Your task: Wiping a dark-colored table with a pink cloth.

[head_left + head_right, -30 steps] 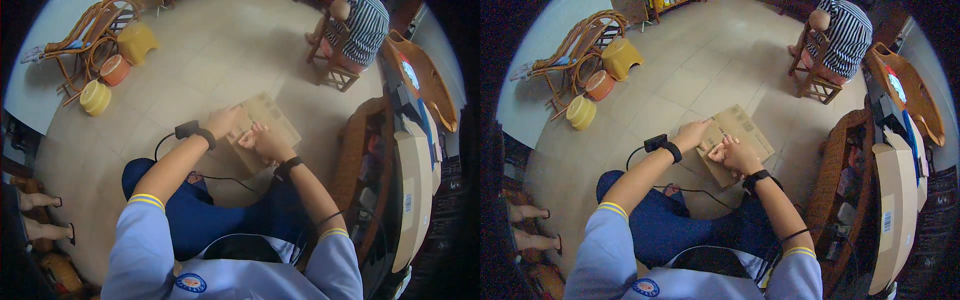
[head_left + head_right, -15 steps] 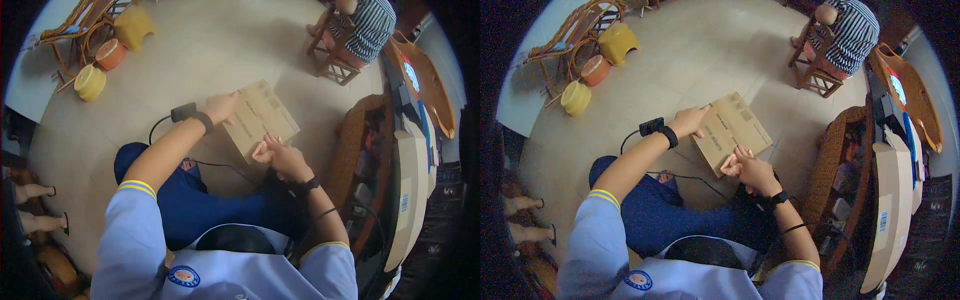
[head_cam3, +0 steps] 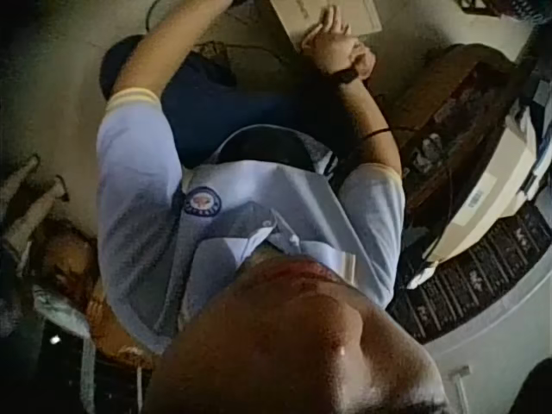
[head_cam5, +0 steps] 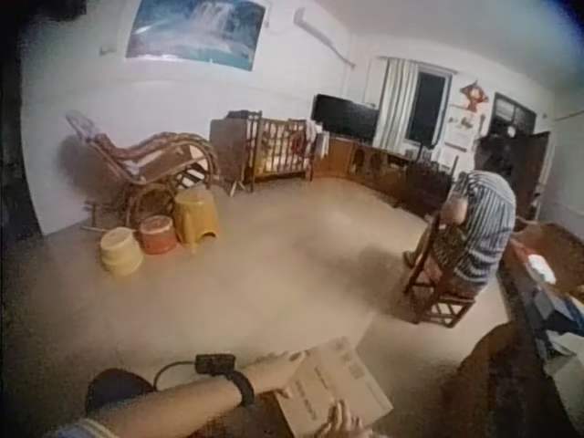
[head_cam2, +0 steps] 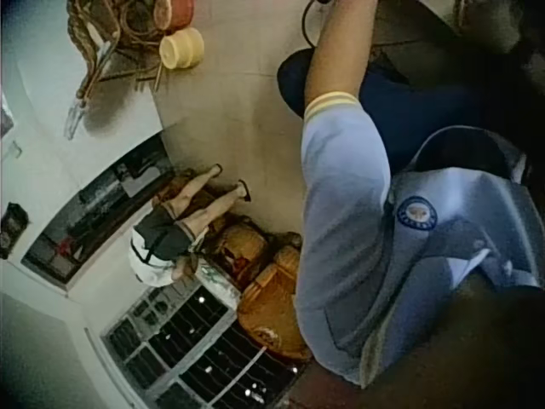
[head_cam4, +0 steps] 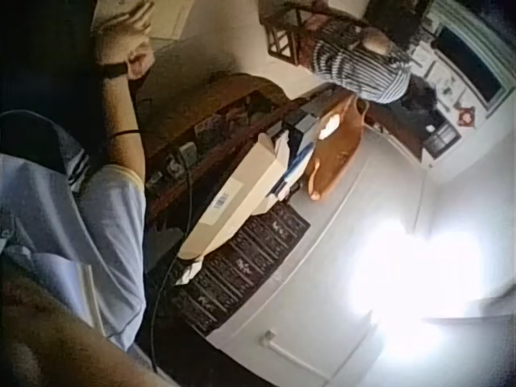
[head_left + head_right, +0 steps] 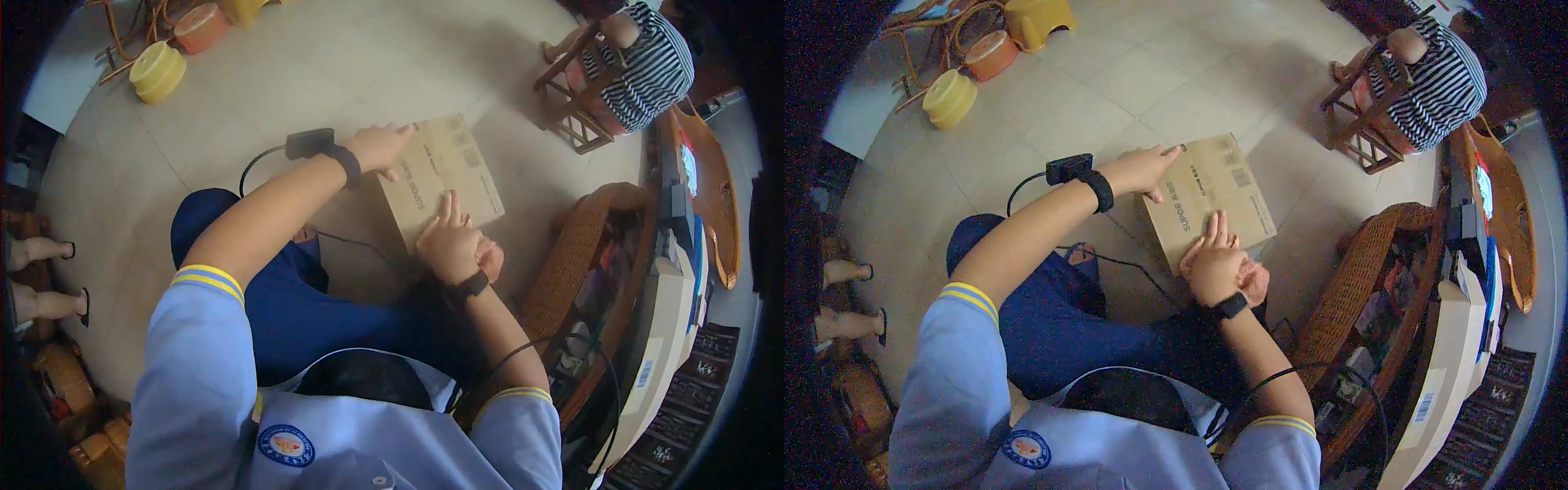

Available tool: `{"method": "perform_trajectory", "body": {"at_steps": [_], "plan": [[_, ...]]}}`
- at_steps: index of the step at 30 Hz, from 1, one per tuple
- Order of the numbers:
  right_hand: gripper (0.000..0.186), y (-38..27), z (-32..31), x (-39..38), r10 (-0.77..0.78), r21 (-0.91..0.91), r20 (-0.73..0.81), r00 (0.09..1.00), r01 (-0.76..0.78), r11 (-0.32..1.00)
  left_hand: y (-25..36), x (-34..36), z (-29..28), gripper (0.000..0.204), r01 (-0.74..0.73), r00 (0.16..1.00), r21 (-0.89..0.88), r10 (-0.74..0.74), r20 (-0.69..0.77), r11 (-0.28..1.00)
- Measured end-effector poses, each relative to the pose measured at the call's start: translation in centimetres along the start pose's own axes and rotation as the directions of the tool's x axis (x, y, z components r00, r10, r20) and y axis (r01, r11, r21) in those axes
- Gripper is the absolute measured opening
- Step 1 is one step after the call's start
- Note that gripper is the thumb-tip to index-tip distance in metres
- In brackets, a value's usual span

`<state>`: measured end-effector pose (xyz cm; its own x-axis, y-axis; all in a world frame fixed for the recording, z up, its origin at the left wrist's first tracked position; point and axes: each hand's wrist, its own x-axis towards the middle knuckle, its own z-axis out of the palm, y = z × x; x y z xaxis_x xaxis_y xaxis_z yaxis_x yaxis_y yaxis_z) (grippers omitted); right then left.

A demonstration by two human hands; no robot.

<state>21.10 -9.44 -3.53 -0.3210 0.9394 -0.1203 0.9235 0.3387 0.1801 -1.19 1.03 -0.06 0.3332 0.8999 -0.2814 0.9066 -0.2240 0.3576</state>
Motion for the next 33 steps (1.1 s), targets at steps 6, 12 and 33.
{"method": "perform_trajectory", "body": {"at_steps": [6, 12, 33], "plan": [[0.065, -2.7, -3.2, 3.2, -0.019, 0.015, 0.099, 0.995, 0.018, 1.0, -1.0, -0.7, 1.0, 0.111, -0.005, 1.0, -0.014, 0.005, -0.009, 1.0], [0.063, -3.9, -3.0, 8.5, -0.072, 0.101, -0.146, 0.987, 0.087, 0.991, -0.7, -1.3, 0.3, 0.1, -0.028, 1.0, -0.004, 0.028, -0.009, 1.0], [0.044, -2.6, -2.9, 12.3, 0.283, 0.71, -0.195, 0.939, -0.064, 0.701, -0.7, 8.1, -0.7, 0.116, -0.302, 0.747, -0.079, 0.288, 0.599, 0.95]]}}
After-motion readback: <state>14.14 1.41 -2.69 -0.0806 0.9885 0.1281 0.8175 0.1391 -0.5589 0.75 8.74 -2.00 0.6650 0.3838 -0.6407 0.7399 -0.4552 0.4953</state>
